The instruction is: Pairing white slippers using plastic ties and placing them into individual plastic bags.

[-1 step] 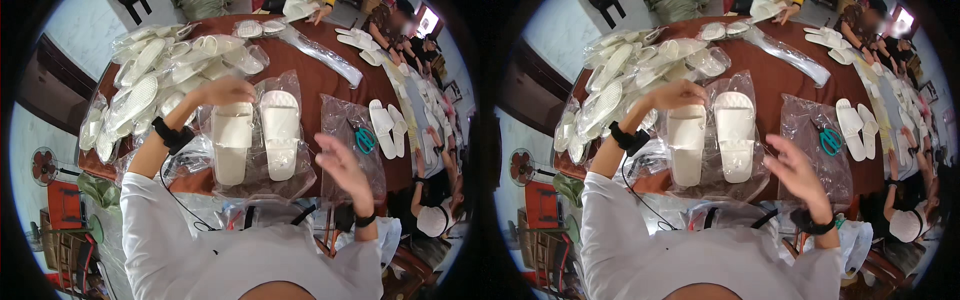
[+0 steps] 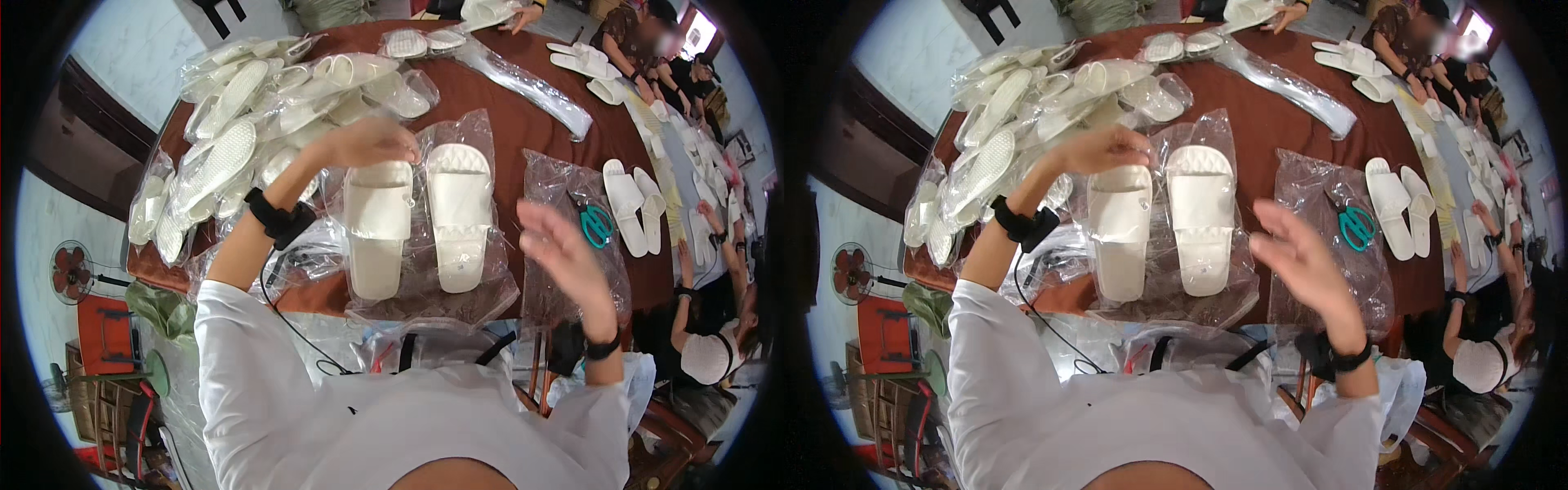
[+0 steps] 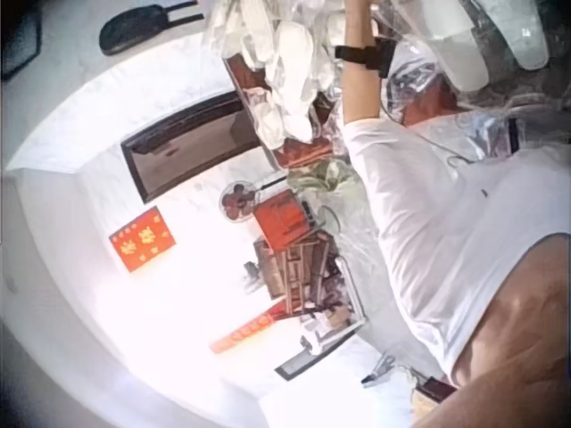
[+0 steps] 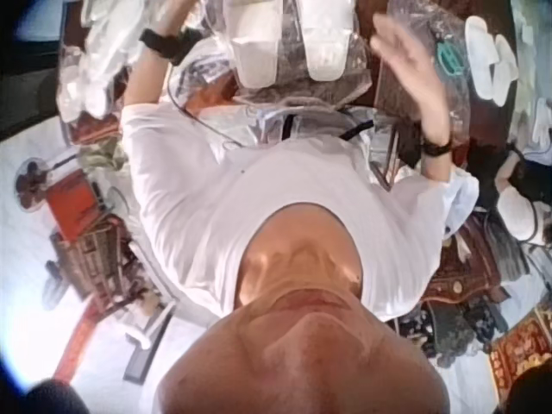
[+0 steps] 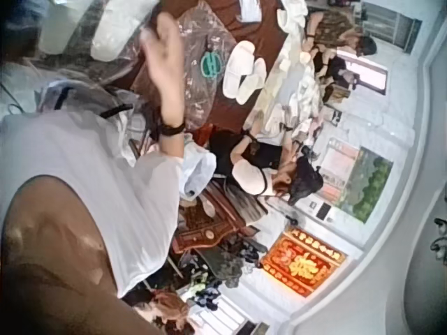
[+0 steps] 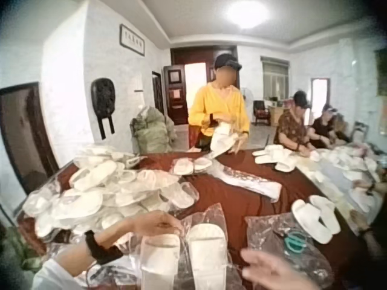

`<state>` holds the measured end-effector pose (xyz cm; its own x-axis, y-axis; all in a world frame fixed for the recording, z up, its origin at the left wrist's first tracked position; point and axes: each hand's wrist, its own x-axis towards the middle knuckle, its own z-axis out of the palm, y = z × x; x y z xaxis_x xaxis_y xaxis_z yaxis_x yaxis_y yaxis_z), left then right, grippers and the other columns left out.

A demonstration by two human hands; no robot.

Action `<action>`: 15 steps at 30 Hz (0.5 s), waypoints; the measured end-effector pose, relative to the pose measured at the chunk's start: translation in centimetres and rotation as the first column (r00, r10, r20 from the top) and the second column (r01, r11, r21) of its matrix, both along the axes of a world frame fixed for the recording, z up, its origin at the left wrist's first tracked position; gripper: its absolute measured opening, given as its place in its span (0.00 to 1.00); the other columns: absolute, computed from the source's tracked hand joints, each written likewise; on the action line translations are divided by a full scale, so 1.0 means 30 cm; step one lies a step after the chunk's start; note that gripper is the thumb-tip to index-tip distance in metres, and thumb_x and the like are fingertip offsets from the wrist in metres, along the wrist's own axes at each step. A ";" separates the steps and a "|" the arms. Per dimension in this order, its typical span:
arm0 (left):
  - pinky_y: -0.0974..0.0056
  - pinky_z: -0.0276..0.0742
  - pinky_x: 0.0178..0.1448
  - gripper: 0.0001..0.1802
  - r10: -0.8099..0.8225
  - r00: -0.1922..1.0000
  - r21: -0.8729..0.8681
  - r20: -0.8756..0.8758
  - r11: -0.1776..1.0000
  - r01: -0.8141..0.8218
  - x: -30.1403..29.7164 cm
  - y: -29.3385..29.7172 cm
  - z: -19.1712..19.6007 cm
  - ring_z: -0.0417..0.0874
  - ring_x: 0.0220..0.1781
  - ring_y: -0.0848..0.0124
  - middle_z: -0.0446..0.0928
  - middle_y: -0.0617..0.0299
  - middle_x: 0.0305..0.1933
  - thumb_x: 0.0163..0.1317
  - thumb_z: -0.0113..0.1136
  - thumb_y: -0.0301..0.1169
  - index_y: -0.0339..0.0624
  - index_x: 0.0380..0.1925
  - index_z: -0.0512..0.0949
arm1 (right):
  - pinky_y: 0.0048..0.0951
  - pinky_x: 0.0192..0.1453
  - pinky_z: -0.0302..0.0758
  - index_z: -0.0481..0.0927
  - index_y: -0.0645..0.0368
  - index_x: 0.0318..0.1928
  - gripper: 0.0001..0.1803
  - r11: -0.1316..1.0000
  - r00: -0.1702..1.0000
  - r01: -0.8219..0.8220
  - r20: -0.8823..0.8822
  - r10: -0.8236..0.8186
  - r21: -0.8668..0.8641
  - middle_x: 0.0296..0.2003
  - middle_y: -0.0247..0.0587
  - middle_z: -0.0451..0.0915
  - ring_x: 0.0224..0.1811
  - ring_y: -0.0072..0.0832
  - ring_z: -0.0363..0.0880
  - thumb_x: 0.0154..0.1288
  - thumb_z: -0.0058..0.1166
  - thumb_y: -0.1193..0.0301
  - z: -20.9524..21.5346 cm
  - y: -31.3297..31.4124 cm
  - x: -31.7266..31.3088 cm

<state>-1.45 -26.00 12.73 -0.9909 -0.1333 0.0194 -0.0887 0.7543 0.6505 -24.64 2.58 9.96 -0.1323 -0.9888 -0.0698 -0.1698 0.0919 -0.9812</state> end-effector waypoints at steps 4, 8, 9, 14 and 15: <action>0.63 0.74 0.48 0.13 0.060 0.997 -0.021 0.056 0.998 -0.059 -0.007 0.030 0.071 0.81 0.40 0.66 0.83 0.57 0.37 0.69 0.54 0.36 0.39 0.43 0.82 | 0.32 0.71 0.61 0.60 0.71 0.67 0.40 0.992 0.991 0.122 0.055 -0.123 0.024 0.65 0.58 0.64 0.69 0.38 0.63 0.63 0.62 0.60 0.019 -0.230 -0.025; 0.68 0.77 0.40 0.13 0.083 0.996 -0.111 0.017 0.991 -0.081 -0.028 0.076 0.169 0.81 0.34 0.75 0.81 0.62 0.30 0.69 0.56 0.36 0.37 0.41 0.81 | 0.27 0.63 0.67 0.70 0.67 0.61 0.28 0.999 0.989 -0.030 0.141 0.035 -0.035 0.55 0.44 0.75 0.58 0.26 0.72 0.67 0.58 0.62 -0.050 -0.356 -0.067; 0.68 0.77 0.40 0.13 0.092 0.996 -0.109 0.018 0.990 -0.089 -0.017 0.080 0.197 0.81 0.34 0.75 0.81 0.62 0.30 0.69 0.56 0.36 0.37 0.41 0.81 | 0.25 0.60 0.69 0.75 0.63 0.58 0.21 0.999 0.974 -0.050 0.219 0.053 -0.017 0.51 0.36 0.79 0.54 0.21 0.74 0.69 0.55 0.65 -0.053 -0.372 -0.057; 0.72 0.74 0.24 0.12 0.431 0.891 -0.119 -0.143 0.886 -0.448 0.013 0.043 0.246 0.76 0.21 0.81 0.77 0.65 0.21 0.68 0.59 0.37 0.37 0.34 0.80 | 0.20 0.53 0.70 0.81 0.61 0.49 0.14 0.940 0.980 0.077 0.201 -0.010 -0.333 0.42 0.31 0.82 0.47 0.16 0.75 0.71 0.53 0.64 0.010 -0.389 -0.036; 0.71 0.74 0.27 0.13 0.426 0.888 -0.188 -0.173 0.871 -0.454 0.012 0.032 0.247 0.75 0.21 0.80 0.75 0.65 0.20 0.67 0.60 0.37 0.36 0.34 0.80 | 0.20 0.53 0.71 0.82 0.61 0.49 0.15 0.930 0.989 0.089 0.141 -0.040 -0.358 0.42 0.31 0.82 0.47 0.17 0.76 0.71 0.53 0.64 0.017 -0.393 -0.036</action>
<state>-1.10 -25.05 20.14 -0.8181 -0.5332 0.2157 -0.3751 0.7789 0.5026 -25.72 -9.22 10.46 -0.2103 -0.9394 0.2709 -0.0448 -0.2675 -0.9625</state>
